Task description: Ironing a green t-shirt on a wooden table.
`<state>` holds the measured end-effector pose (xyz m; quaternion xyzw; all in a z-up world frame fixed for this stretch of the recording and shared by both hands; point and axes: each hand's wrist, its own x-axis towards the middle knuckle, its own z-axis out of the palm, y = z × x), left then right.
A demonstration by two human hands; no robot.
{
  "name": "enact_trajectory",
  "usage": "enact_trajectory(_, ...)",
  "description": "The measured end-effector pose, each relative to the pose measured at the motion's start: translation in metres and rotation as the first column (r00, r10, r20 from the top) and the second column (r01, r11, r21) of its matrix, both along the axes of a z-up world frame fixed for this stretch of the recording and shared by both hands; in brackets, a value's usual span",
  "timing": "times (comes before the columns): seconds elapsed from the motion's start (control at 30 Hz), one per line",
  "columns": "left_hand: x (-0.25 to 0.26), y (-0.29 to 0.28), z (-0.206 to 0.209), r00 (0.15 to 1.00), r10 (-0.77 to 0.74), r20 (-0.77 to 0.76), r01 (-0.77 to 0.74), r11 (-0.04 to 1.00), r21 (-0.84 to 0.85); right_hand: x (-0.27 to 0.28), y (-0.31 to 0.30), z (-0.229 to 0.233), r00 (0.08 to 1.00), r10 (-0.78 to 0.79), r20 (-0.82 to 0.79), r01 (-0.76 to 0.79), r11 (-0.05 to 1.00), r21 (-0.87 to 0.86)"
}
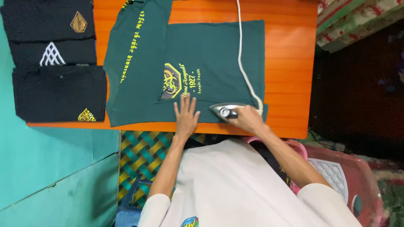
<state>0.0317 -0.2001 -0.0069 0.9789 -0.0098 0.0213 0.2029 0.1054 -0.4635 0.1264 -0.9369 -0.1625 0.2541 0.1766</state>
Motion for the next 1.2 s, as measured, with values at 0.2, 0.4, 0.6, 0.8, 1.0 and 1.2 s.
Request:
enact_trajectory(0.2,-0.016,0.035,0.014,0.999,-0.045,-0.001,0.045,0.998,-0.047,0.004,-0.028,-0.032,0.997,-0.044,0.059,0.041,0.997,0.06)
enact_trajectory(0.4,-0.068,0.131,-0.011,0.992,0.117,0.054,-0.119,0.993,0.018,0.026,-0.053,-0.002,0.961,-0.275,0.027,0.276,0.955,-0.111)
enact_trajectory(0.6,-0.117,0.231,0.0,0.837,0.487,0.248,-0.486,0.871,-0.07,0.014,0.048,-0.004,0.992,-0.116,0.059,0.114,0.993,0.033)
enact_trajectory(0.8,-0.116,0.291,0.009,0.788,0.567,0.239,-0.581,0.814,-0.015,-0.021,0.255,-0.008,0.973,0.225,-0.046,-0.216,0.965,0.149)
enact_trajectory(1.0,-0.11,0.31,-0.003,0.838,0.52,0.166,-0.499,0.853,-0.151,-0.036,0.336,-0.051,0.936,0.324,0.141,-0.343,0.927,0.149)
enact_trajectory(1.2,-0.118,0.322,-0.021,0.86,0.474,0.189,-0.422,0.869,-0.258,0.0,0.282,-0.043,0.999,0.008,0.045,-0.011,0.999,0.053)
